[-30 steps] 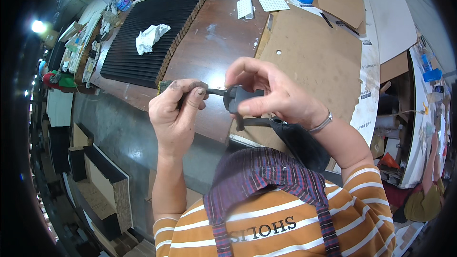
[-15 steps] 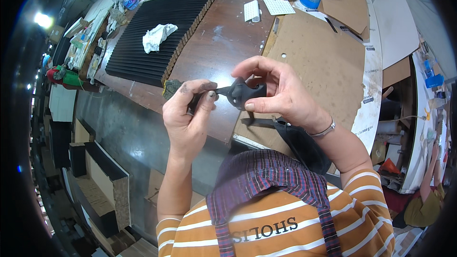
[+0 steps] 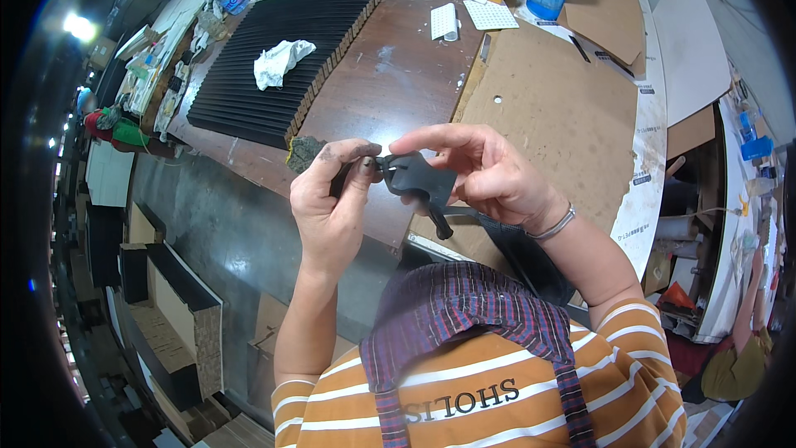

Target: The person scrubs a black ribbed mat with a sponge and then wipes it with a cloth. They remove gloves and handle a small black object before opening a blue container.

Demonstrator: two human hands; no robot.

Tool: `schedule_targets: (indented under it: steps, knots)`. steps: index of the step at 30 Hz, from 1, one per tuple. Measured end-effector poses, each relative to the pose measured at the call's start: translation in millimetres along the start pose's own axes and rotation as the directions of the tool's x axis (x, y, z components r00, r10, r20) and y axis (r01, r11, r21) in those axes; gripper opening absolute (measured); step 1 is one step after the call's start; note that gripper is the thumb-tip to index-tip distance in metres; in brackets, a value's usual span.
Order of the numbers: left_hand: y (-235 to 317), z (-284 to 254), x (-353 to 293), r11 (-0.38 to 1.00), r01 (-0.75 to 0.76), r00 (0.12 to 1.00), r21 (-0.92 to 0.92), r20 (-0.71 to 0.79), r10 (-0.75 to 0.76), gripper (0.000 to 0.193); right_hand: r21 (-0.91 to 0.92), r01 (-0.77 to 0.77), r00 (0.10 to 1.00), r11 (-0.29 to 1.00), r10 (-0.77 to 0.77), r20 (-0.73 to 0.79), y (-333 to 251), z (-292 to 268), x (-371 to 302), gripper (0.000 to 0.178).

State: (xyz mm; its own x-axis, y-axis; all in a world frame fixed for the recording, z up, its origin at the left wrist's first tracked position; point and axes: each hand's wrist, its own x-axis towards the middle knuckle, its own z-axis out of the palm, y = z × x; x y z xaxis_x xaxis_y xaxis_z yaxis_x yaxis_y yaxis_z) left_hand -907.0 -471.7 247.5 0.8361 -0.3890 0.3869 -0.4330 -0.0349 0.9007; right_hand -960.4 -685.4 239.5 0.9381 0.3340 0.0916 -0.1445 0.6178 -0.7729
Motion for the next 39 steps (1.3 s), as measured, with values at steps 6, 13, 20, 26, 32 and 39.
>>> schedule_targets:
  steps: [6,13,20,26,32,39]
  knots:
    - [-2.5,1.4,-3.5,0.998,0.042,0.997,-0.052,0.072,-0.039,0.015,-0.019,0.003,0.997,1.000,-0.004,-0.072,7.5,-3.0,2.8,0.042]
    - [3.8,4.4,6.8,0.995,-0.092,0.993,0.023,0.071,0.090,0.024,-0.091,-0.049,0.942,0.995,0.016,-0.336,15.5,-2.0,12.7,0.020]
    - [12.2,9.5,10.1,0.989,-0.095,0.995,0.117,0.046,0.090,0.018,-0.283,-0.050,0.975,0.958,-0.015,-0.223,9.1,2.3,4.7,0.022]
    - [7.0,6.3,5.0,0.900,0.301,0.952,-0.314,0.051,-0.301,0.020,-0.293,0.012,0.979,0.956,-0.070,-0.189,13.1,7.3,3.0,0.015]
    - [0.8,10.3,4.6,0.690,0.473,0.859,-0.548,0.114,-0.498,0.015,-0.237,-0.074,0.983,0.969,0.031,-0.180,11.1,0.6,-1.1,0.011]
    - [4.5,17.5,1.1,0.965,0.225,0.974,-0.132,0.002,-0.226,0.013,-0.101,-0.245,0.962,0.964,0.228,-0.152,8.7,-5.3,-2.1,0.018]
